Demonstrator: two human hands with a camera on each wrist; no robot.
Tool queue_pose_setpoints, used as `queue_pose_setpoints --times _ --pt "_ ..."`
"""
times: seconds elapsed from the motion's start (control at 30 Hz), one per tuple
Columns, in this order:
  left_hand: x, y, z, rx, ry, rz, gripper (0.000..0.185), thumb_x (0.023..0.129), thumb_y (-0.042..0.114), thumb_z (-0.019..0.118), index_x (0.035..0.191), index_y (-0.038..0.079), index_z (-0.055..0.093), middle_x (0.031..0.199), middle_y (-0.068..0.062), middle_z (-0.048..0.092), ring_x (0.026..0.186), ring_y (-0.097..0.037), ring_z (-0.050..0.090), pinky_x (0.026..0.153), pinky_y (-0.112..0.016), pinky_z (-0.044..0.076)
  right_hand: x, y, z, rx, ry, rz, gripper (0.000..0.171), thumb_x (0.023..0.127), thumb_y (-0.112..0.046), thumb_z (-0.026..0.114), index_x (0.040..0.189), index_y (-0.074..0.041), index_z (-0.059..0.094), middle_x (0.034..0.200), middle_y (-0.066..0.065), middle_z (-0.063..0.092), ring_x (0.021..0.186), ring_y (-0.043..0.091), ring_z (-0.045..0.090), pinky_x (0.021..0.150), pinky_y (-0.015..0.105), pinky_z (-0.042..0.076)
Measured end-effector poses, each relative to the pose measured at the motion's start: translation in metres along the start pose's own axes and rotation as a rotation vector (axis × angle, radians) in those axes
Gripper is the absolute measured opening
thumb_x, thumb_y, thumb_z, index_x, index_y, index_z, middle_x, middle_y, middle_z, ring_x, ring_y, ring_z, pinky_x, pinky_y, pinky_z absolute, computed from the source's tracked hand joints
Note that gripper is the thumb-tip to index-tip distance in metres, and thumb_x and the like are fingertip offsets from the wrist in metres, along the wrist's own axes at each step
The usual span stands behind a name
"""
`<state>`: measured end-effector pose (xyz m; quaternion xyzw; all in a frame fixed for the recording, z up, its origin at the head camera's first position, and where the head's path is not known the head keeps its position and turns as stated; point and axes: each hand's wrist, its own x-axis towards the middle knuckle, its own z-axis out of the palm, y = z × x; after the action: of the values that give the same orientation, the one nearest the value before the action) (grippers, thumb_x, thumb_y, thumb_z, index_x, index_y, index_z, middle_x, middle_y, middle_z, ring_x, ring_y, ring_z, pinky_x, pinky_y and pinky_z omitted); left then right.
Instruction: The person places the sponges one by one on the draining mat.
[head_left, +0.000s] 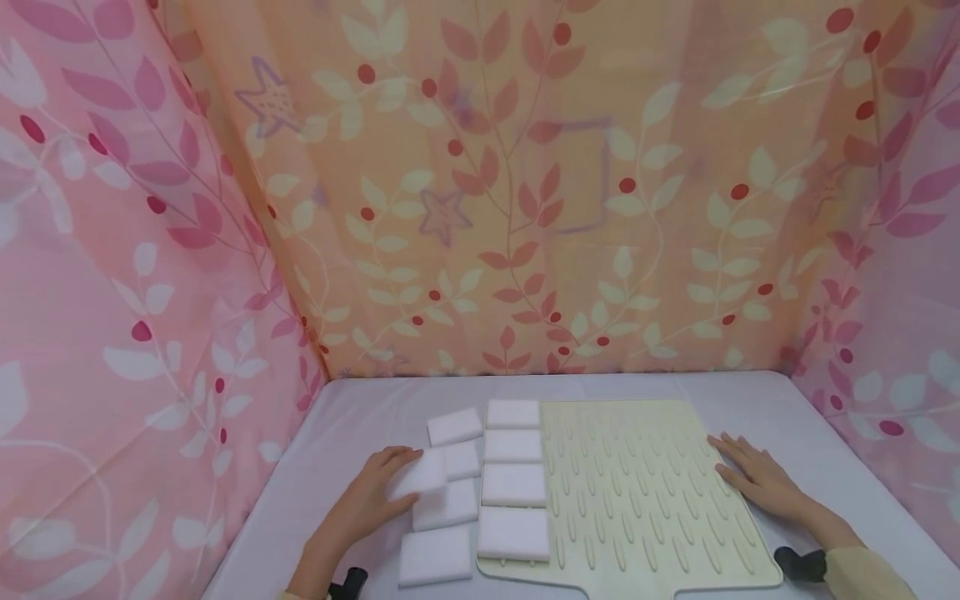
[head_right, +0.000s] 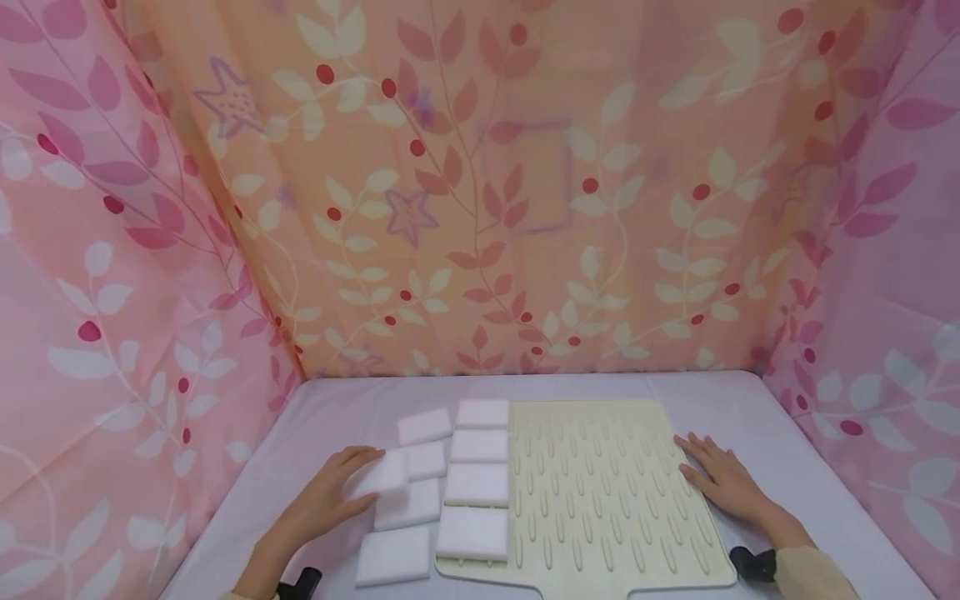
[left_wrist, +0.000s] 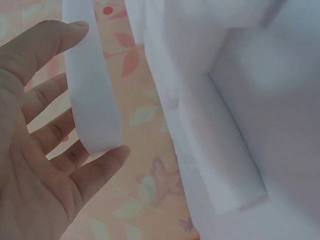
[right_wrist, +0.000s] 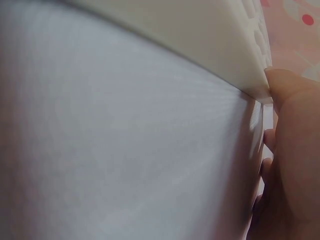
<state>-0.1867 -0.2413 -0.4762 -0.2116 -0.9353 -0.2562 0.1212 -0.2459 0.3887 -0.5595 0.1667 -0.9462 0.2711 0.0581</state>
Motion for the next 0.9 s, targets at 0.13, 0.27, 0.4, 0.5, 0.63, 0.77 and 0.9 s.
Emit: queue_pose_setpoints --times 0.13,0.27,0.4,0.5,0.63,0.77,0.9 --pt "0.011 0.005 0.005 -0.027 -0.030 0.026 0.057 0.075 0.023 0.077 0.128 0.016 0.055 0.125 -0.001 0.051 0.116 -0.022 0.046 0.092 -0.046 0.043 0.000 -0.002 -0.001 0.015 -0.010 0.011 0.056 0.095 -0.032 0.049 0.143 -0.007 0.033 0.142 0.034 0.026 0.130 0.057 0.013 0.102 0.067 -0.007" --pt "0.021 0.010 0.009 -0.064 -0.074 0.048 0.057 0.078 0.023 0.075 0.130 0.014 0.053 0.127 -0.003 0.050 0.118 -0.025 0.045 0.093 -0.047 0.042 -0.001 -0.004 -0.002 0.022 -0.015 0.014 0.056 0.095 -0.032 0.049 0.143 -0.006 0.033 0.142 0.034 0.026 0.130 0.057 0.013 0.102 0.066 -0.007" --pt "0.031 0.015 0.014 -0.067 -0.095 0.073 0.058 0.079 0.025 0.073 0.131 0.014 0.052 0.127 -0.004 0.049 0.119 -0.026 0.044 0.094 -0.047 0.042 -0.001 -0.003 -0.002 0.022 -0.013 0.017 0.056 0.095 -0.032 0.049 0.143 -0.006 0.033 0.142 0.034 0.026 0.131 0.057 0.013 0.103 0.066 -0.008" --pt "0.038 0.018 0.019 -0.055 -0.096 0.091 0.058 0.080 0.028 0.073 0.131 0.015 0.052 0.126 -0.002 0.049 0.118 -0.024 0.045 0.093 -0.045 0.043 -0.001 -0.003 -0.001 0.021 -0.017 0.023 0.057 0.096 -0.033 0.048 0.144 -0.007 0.032 0.143 0.033 0.025 0.132 0.056 0.011 0.103 0.065 -0.010" --pt "0.048 0.021 0.024 -0.046 -0.090 0.128 0.057 0.080 0.030 0.072 0.131 0.014 0.052 0.125 -0.002 0.049 0.115 -0.022 0.046 0.091 -0.042 0.044 0.000 -0.002 0.000 0.015 -0.021 0.030 0.057 0.096 -0.035 0.047 0.144 -0.009 0.031 0.144 0.032 0.025 0.133 0.054 0.010 0.104 0.063 -0.012" --pt "0.057 0.024 0.030 -0.031 -0.096 0.148 0.057 0.080 0.032 0.072 0.131 0.015 0.052 0.125 -0.001 0.049 0.116 -0.022 0.046 0.092 -0.041 0.045 -0.001 -0.001 0.000 0.019 -0.025 0.036 0.058 0.095 -0.035 0.048 0.144 -0.009 0.031 0.144 0.032 0.025 0.133 0.054 0.010 0.104 0.063 -0.012" --pt "0.067 0.028 0.037 0.002 -0.107 0.152 0.058 0.080 0.038 0.071 0.132 0.020 0.052 0.127 0.002 0.050 0.120 -0.019 0.045 0.093 -0.041 0.044 0.000 -0.001 -0.001 0.014 -0.026 0.036 0.058 0.095 -0.035 0.048 0.144 -0.008 0.031 0.144 0.032 0.025 0.132 0.054 0.010 0.103 0.064 -0.011"
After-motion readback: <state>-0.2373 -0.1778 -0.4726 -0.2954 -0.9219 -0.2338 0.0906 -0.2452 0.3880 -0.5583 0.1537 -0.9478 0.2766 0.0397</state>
